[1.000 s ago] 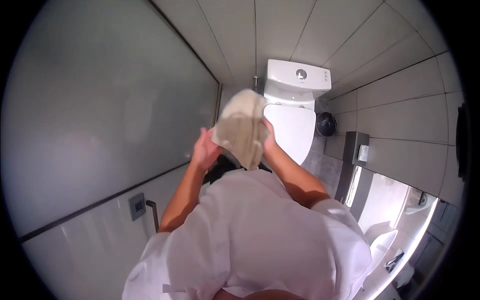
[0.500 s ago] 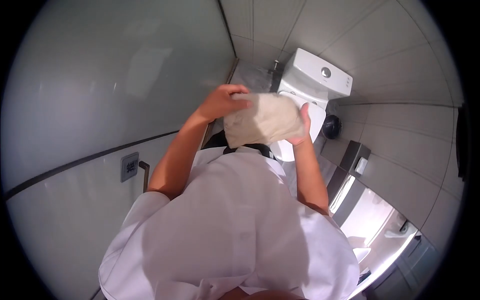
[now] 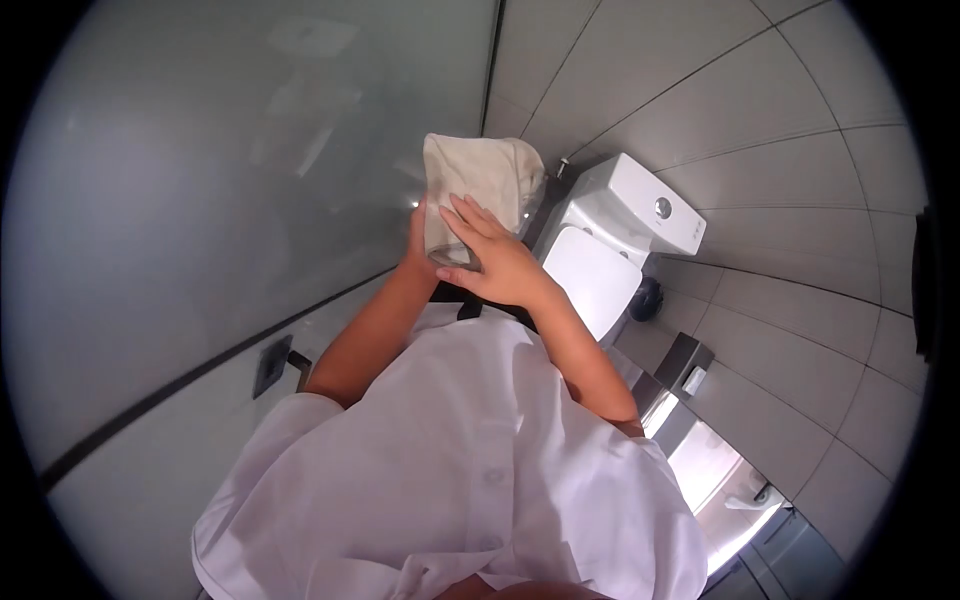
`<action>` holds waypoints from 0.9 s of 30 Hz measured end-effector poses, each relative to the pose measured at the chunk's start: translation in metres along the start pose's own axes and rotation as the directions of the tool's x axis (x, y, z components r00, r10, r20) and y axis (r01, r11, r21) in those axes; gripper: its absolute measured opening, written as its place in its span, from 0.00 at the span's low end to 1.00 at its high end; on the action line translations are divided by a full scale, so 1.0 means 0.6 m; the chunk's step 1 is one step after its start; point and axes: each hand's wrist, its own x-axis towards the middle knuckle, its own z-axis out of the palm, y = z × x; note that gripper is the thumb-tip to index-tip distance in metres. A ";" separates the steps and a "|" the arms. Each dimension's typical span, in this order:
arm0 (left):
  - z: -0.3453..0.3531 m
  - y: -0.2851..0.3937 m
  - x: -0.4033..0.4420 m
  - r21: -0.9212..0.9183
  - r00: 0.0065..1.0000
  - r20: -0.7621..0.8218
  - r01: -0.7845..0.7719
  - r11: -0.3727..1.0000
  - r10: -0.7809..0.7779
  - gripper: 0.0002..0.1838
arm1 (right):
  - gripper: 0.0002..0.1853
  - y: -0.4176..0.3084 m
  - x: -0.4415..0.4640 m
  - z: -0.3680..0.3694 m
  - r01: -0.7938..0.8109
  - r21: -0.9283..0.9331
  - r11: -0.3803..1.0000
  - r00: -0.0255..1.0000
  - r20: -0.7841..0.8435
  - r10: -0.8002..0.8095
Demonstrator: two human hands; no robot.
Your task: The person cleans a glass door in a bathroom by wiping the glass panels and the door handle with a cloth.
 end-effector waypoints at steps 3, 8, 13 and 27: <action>0.009 0.024 0.052 -0.374 0.989 -0.019 0.127 0.919 -0.145 0.31 | 0.29 0.001 0.004 -0.021 0.009 0.137 0.991 0.991 -0.130 0.009; 0.104 0.091 0.109 -0.378 0.994 -0.032 0.083 0.922 -0.103 0.34 | 0.19 0.070 -0.041 -0.047 0.012 0.724 0.690 0.784 -0.435 0.443; 0.174 0.135 0.162 -0.215 0.999 -0.015 -0.049 0.975 0.047 0.33 | 0.17 0.131 -0.090 -0.084 0.021 0.772 0.635 0.649 -0.493 0.579; 0.493 0.343 0.329 0.317 0.576 0.760 0.075 -0.945 0.301 0.33 | 0.15 0.215 -0.036 -0.136 0.012 0.870 0.492 0.774 -0.320 0.547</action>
